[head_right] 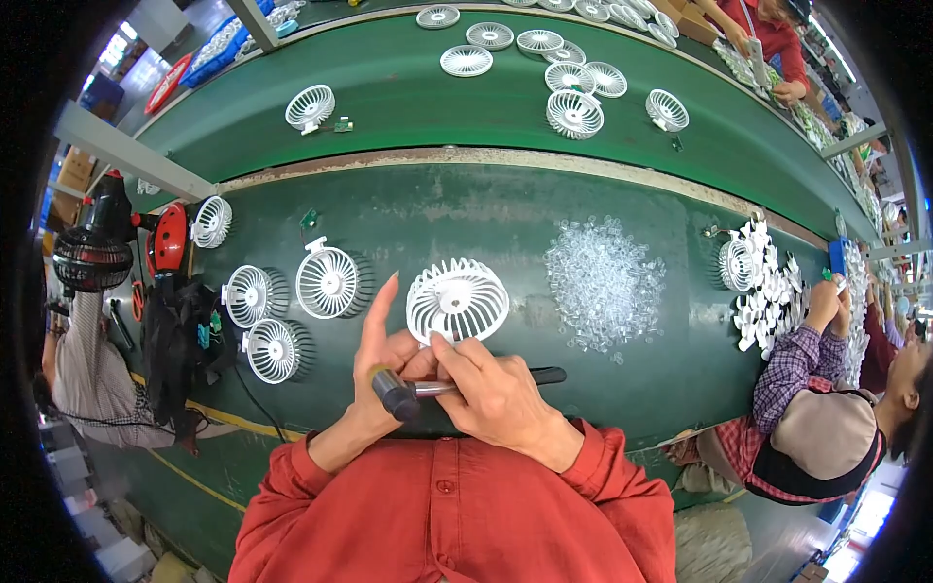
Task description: The person assembles small portable fans on an assembly line by picking up fan casings from a conveyor belt, fitting components into them by hand, and tapping them into place using a small hammer.
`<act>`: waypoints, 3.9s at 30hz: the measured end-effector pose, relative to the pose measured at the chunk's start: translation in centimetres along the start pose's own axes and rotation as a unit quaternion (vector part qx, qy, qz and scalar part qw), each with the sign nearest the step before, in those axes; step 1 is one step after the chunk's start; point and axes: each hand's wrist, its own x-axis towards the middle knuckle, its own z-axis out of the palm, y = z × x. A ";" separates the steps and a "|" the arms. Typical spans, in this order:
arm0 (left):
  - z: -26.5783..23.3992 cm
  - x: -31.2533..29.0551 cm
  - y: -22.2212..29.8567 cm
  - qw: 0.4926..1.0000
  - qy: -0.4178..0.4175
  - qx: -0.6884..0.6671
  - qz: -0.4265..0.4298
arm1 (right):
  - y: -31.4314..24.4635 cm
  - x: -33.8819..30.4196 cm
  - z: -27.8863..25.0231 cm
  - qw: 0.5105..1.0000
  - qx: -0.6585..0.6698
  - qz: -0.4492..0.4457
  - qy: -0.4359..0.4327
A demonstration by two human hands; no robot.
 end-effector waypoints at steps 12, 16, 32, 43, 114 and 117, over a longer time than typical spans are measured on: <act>-0.1 2.5 2.5 0.955 0.055 -0.232 -0.176 | 0.2 -0.1 1.6 0.855 0.415 0.306 0.057; 0.1 2.1 2.4 0.959 0.061 -0.222 -0.168 | 0.8 -0.2 1.7 0.884 0.348 0.309 0.041; 0.1 1.7 2.1 0.985 0.064 -0.048 -0.155 | 1.2 0.5 -0.1 0.962 0.097 0.256 -0.005; -1.7 0.7 0.5 0.979 0.074 -0.078 -0.176 | -0.3 -0.2 3.7 0.998 -0.027 0.048 0.035; -1.6 3.4 4.2 0.747 -0.168 0.635 0.107 | 5.6 -1.3 -3.2 0.936 0.041 0.316 0.148; -1.7 3.5 4.0 0.754 -0.165 0.626 0.107 | 5.6 -0.5 -3.7 0.936 0.139 0.310 0.091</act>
